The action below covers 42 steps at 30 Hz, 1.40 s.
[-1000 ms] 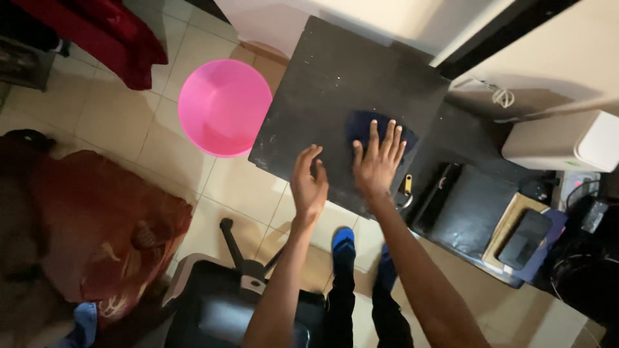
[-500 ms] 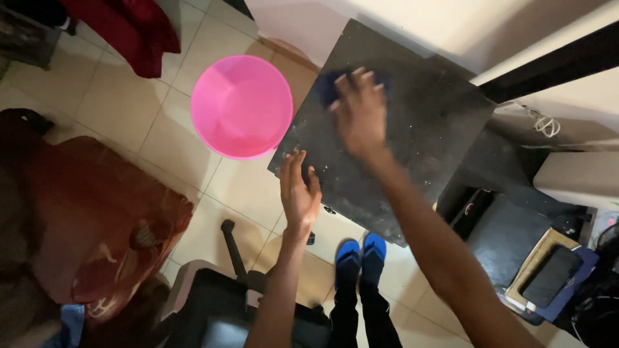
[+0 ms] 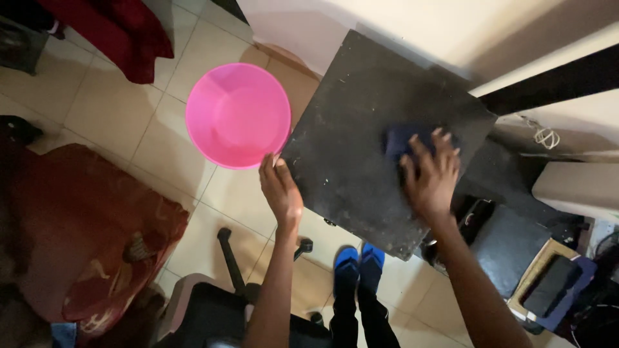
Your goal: Cleaning a desk surface and associated electronics using a cloth.
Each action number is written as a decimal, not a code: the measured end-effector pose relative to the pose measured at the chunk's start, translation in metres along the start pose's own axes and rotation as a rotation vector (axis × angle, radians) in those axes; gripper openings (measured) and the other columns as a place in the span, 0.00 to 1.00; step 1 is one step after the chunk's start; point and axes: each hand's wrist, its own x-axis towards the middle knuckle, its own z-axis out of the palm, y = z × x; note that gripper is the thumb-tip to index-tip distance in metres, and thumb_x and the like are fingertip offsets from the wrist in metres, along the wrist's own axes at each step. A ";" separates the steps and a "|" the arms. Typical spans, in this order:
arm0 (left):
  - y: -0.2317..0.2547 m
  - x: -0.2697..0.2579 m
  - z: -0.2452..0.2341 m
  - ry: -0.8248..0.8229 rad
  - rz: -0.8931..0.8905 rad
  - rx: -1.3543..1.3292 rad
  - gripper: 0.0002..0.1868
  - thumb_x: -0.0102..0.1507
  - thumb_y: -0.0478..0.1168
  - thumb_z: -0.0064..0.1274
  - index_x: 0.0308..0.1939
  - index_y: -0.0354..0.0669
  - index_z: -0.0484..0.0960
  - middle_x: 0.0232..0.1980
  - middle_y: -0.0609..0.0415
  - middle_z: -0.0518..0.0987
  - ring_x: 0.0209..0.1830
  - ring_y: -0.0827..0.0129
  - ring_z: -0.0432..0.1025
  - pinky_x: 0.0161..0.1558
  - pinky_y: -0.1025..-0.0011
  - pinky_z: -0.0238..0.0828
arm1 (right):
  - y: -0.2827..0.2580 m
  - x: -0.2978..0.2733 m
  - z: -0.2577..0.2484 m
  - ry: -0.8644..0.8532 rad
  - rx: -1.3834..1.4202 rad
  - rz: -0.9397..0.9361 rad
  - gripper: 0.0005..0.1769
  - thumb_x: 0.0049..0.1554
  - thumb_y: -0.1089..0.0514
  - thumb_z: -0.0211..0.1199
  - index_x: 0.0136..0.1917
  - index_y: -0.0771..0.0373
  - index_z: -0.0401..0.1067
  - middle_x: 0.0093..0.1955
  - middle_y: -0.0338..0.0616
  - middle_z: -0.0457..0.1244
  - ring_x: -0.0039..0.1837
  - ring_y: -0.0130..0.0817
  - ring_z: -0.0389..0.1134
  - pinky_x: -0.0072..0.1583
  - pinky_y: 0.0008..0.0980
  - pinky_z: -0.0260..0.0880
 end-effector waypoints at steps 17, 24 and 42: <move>-0.039 0.008 0.035 -0.145 -0.222 0.022 0.46 0.71 0.69 0.17 0.75 0.32 0.59 0.75 0.31 0.56 0.76 0.40 0.48 0.73 0.43 0.42 | -0.118 0.109 0.054 -0.096 0.312 -0.426 0.25 0.67 0.46 0.57 0.73 0.54 0.69 0.82 0.56 0.51 0.84 0.57 0.46 0.80 0.64 0.41; -0.037 0.010 0.039 -0.147 -0.205 0.257 0.43 0.73 0.66 0.17 0.76 0.34 0.57 0.76 0.32 0.56 0.76 0.37 0.48 0.75 0.40 0.36 | -0.042 0.012 0.006 -0.273 0.281 -0.456 0.25 0.64 0.42 0.57 0.70 0.51 0.72 0.82 0.53 0.52 0.82 0.55 0.50 0.78 0.63 0.46; 0.034 -0.082 0.053 -0.155 0.299 0.140 0.35 0.77 0.58 0.24 0.75 0.35 0.65 0.81 0.38 0.59 0.84 0.44 0.49 0.81 0.43 0.37 | -0.043 -0.028 -0.003 -0.019 0.116 -0.125 0.28 0.66 0.45 0.57 0.77 0.50 0.63 0.84 0.61 0.45 0.85 0.64 0.41 0.80 0.64 0.39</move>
